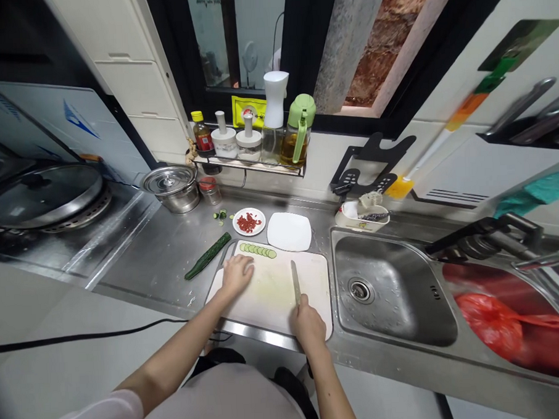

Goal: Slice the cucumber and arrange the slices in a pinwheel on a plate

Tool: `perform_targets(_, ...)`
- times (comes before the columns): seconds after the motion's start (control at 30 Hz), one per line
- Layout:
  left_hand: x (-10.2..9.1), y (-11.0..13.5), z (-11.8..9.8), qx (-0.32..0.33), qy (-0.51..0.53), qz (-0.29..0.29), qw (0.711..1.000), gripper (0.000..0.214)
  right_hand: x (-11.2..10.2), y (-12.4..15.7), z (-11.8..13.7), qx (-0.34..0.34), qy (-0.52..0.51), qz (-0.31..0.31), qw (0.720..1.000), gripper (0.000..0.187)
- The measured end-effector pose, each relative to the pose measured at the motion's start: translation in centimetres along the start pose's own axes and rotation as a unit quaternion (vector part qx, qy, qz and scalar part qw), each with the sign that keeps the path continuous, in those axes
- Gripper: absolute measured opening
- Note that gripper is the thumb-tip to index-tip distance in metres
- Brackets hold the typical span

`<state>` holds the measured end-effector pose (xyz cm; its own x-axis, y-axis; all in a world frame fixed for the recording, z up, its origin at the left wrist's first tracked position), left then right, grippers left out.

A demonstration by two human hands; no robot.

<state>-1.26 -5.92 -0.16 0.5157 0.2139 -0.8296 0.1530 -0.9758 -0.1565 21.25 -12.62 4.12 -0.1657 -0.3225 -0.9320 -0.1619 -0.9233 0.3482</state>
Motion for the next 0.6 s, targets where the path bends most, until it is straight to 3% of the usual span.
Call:
perform_targets(0.13, 2.2, 0.2, -2.2, -0.008, 0.029, 0.029, 0.999, 0.029, 0.2, 0.0, -0.1, 0.003, -0.012, -0.003, 1.0, 0.032)
perform_targets(0.27, 3.3, -1.5, -3.4, -0.026, 0.009, 0.019, 0.999, 0.033, 0.4, 0.1, -0.2, 0.004, -0.021, -0.001, 1.0, 0.03)
perform_targets(0.43, 4.5, -3.7, -4.6, -0.008, -0.058, 0.027, 0.998, 0.039, 0.3, 0.3, -0.3, 0.004, -0.025, -0.005, 1.0, 0.029)
perform_targets(0.6, 5.3, -4.2, -4.7, 0.032, -0.094, 0.04, 0.994, 0.032, 0.4, 0.4, -0.3, -0.001, -0.019, -0.006, 1.0, 0.031)
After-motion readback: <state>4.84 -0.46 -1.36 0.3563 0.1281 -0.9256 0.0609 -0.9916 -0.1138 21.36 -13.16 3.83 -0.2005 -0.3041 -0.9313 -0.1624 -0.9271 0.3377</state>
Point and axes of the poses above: each hand's wrist, its own y-axis away from the middle knuckle, its own x-axis out of the palm, z = x × y, the point moved 1 cm from there along -y, towards the middle knuckle, and after that the axes turned 11 degrees about -z, right-handed, at the moved point
